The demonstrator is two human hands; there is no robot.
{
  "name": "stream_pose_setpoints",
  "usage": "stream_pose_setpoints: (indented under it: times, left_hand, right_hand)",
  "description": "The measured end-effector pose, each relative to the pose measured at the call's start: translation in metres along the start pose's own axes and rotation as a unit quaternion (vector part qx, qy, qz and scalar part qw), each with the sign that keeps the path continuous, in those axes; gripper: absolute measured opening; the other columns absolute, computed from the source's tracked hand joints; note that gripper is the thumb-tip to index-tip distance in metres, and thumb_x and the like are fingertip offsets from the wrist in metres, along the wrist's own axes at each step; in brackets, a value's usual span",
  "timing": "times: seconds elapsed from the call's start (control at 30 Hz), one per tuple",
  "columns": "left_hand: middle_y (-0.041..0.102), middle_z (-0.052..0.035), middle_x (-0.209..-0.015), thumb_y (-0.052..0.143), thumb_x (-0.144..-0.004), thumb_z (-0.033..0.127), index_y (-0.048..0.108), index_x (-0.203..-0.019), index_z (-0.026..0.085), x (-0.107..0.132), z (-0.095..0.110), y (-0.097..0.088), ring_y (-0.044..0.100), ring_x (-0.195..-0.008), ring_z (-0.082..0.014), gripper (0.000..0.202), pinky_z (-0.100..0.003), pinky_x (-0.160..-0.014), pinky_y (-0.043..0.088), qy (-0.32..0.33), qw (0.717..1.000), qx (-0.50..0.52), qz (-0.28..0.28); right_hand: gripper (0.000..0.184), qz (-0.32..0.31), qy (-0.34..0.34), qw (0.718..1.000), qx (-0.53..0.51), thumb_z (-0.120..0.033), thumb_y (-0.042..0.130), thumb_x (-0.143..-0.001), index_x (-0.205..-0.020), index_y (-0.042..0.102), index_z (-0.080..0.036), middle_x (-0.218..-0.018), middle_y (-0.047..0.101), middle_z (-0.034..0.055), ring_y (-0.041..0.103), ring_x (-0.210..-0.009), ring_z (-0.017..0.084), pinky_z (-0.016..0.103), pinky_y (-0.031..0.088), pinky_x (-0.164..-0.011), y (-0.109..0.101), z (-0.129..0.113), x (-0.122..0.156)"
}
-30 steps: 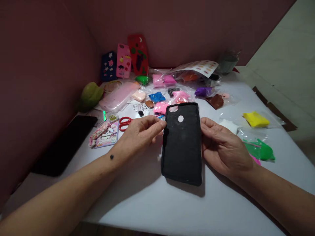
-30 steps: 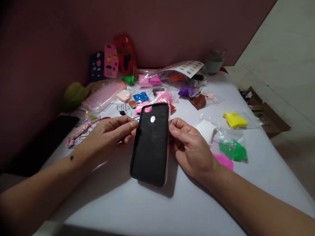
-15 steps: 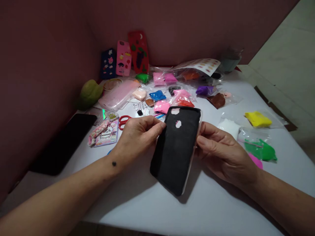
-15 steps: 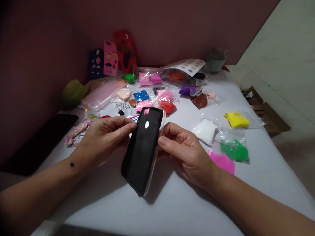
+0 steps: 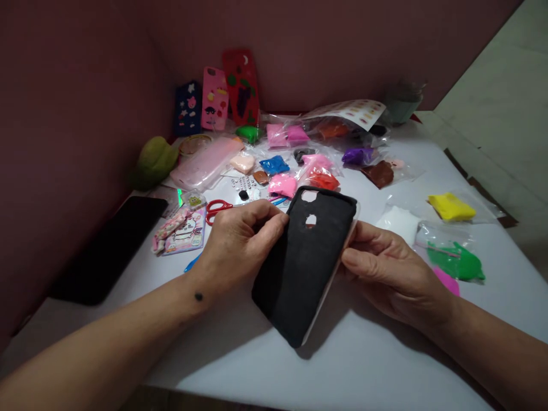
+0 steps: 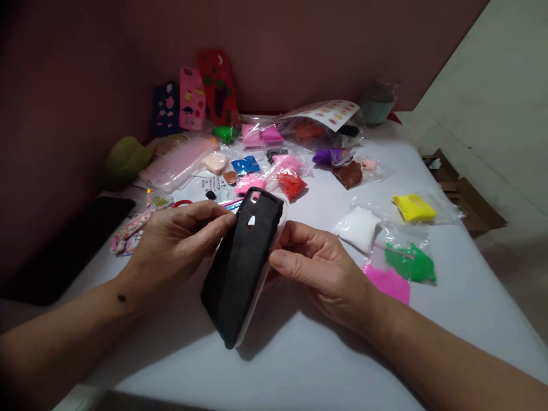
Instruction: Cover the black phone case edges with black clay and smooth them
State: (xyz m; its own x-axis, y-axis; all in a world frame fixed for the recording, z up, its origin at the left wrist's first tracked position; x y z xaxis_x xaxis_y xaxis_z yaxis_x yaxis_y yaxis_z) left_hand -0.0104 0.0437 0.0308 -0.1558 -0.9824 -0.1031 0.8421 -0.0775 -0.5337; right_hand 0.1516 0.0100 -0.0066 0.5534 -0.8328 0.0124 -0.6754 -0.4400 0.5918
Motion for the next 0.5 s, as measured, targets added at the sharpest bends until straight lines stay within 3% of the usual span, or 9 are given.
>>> stream_pose_setpoints:
  times: [0.17,0.3,0.37,0.5]
  left_hand:
    - [0.054,0.0040,-0.061,0.059,-0.089,0.027,0.064,-0.081,0.014,-0.002,0.000,-0.004,0.045,-0.051,-0.0067,0.017,-0.019,-0.047,0.036,-0.032,0.999,0.039,0.011]
    - [0.051,0.0042,-0.062,0.061,-0.090,0.028,0.061,-0.077,0.015,-0.002,-0.004,-0.001,0.044,-0.051,-0.0057,0.018,-0.018,-0.045,0.034,-0.061,0.991,0.121,0.009]
    - [0.052,0.0037,-0.063,0.062,-0.090,0.031,0.060,-0.076,0.015,-0.002,-0.009,0.004,0.043,-0.050,-0.0050,0.022,-0.017,-0.044,0.032,-0.093,0.972,0.216,-0.019]
    - [0.056,0.0018,-0.066,0.067,-0.086,0.027,0.064,-0.076,0.013,-0.002,-0.017,0.013,0.046,-0.049,-0.0035,0.018,-0.015,-0.045,0.033,-0.164,0.905,0.384,-0.084]
  right_hand:
    - [0.010,0.017,-0.002,1.000,0.012,-0.020,0.065,-0.092,-0.096,0.074,-0.021,-0.088,0.070,0.0010,0.067,-0.082,0.011,0.022,0.055,-0.080,-0.002,0.000,-0.002]
    - [0.016,0.045,0.013,0.999,0.007,-0.023,0.068,-0.088,-0.103,0.074,-0.021,-0.094,0.071,0.0036,0.067,-0.085,0.014,0.024,0.055,-0.079,-0.004,0.000,-0.001]
    - [0.021,0.074,0.022,0.997,-0.013,-0.025,0.069,-0.086,-0.106,0.073,-0.021,-0.099,0.072,0.0050,0.067,-0.087,0.015,0.025,0.055,-0.079,-0.007,-0.001,-0.002]
    - [0.036,0.152,0.033,0.987,-0.047,-0.029,0.074,-0.078,-0.112,0.071,-0.021,-0.115,0.069,0.0082,0.066,-0.100,0.022,0.034,0.057,-0.086,-0.016,-0.002,-0.006]
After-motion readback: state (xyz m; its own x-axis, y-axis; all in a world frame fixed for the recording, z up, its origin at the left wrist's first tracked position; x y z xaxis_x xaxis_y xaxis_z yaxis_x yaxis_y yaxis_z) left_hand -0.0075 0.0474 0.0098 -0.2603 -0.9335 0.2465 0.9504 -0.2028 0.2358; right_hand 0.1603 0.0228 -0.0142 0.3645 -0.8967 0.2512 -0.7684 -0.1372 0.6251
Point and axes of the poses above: each hand's wrist, its own x-axis away from the middle knuckle, its own y-axis out of the palm, z = x × y, the point moved 6 cm from there along -x, towards the middle knuckle
